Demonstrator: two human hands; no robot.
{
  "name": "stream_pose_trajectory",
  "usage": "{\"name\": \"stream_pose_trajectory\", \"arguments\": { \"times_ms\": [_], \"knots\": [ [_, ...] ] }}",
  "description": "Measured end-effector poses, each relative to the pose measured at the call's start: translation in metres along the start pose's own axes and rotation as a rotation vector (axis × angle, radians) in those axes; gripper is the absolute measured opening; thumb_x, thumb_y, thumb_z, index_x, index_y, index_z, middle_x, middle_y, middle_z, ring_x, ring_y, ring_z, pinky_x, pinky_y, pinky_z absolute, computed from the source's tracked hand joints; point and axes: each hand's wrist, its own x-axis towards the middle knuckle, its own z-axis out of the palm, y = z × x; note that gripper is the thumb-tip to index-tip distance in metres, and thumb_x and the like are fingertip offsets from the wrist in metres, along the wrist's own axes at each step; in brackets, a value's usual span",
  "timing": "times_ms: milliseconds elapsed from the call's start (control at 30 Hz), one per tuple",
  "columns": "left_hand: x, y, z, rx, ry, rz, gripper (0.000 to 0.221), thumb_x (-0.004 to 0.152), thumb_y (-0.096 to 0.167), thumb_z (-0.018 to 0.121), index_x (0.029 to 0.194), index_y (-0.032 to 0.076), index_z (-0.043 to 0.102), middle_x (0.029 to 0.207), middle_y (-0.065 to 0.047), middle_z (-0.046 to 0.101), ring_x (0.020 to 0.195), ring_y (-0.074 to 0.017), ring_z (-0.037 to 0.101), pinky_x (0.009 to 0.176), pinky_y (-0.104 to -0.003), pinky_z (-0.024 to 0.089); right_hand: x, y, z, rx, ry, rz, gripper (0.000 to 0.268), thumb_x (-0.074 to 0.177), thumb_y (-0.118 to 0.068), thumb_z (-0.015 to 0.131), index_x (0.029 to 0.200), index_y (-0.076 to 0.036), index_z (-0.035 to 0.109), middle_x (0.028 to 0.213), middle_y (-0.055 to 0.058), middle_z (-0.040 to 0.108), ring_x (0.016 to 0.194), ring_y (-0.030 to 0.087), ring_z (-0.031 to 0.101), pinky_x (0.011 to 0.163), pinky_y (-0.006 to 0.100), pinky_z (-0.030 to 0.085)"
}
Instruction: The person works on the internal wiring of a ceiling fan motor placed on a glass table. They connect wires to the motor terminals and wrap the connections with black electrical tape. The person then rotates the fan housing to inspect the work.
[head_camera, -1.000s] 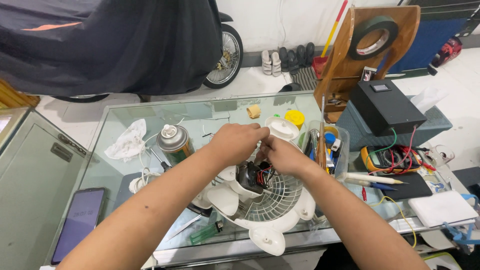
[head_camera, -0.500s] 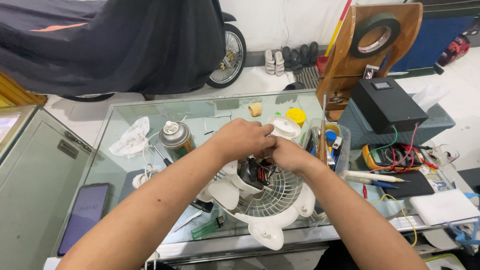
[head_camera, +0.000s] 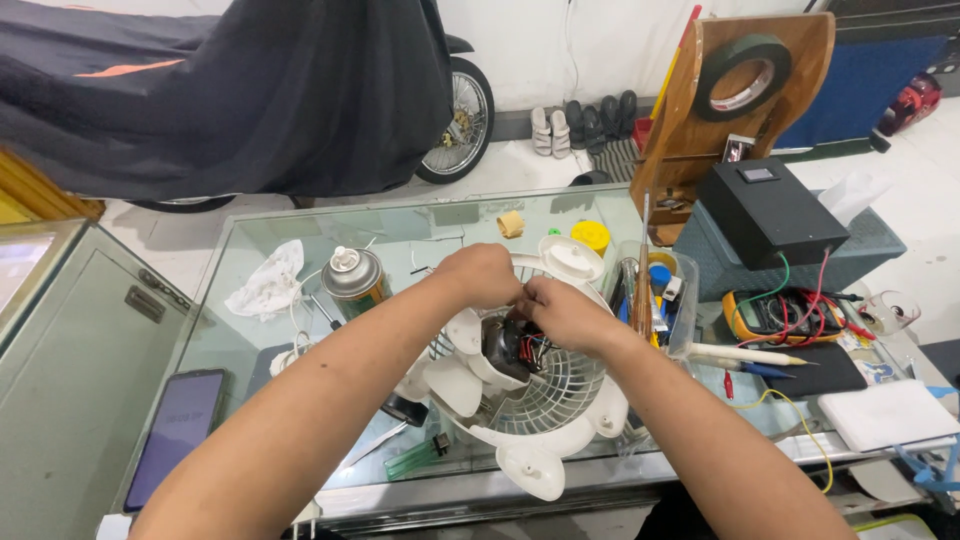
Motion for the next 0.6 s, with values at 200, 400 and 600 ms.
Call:
{"name": "stream_pose_trajectory", "arguments": {
  "times_ms": [200,400,600],
  "knots": [
    [0.013,0.003,-0.002,-0.149,-0.097,-0.126,0.028,0.079,0.026,0.058,0.090,0.010,0.079,0.065,-0.005,0.067,0.061,-0.0286,0.066,0.063,-0.041,0.054,0.003,0.010,0.003,-0.136,0.041,-0.067,0.027,0.098,-0.030,0.062,0.114,-0.011,0.070,0.103,0.014,0.076,0.111,0.033,0.069,0.092,0.044,0.053],
    [-0.036,0.018,-0.032,0.031,0.017,0.083,0.021,0.092,0.027,0.061,0.103,0.012,0.071,0.100,-0.013,0.072,0.099,-0.0379,0.071,0.087,-0.049,0.056,0.000,0.014,0.002,-0.051,-0.006,-0.069,0.025,0.101,-0.023,0.053,0.115,-0.007,0.067,0.109,0.020,0.073,0.113,0.039,0.067,0.093,0.047,0.052],
    [-0.058,0.028,-0.030,0.605,0.105,0.496,0.030,0.097,0.005,0.061,0.124,0.017,0.057,0.125,-0.008,0.062,0.098,-0.0324,0.072,0.080,-0.046,0.061,0.006,0.017,0.006,0.272,-0.029,-0.024,0.030,0.099,-0.013,0.051,0.122,-0.002,0.068,0.114,0.015,0.072,0.106,0.028,0.063,0.095,0.043,0.054]
  ]
}}
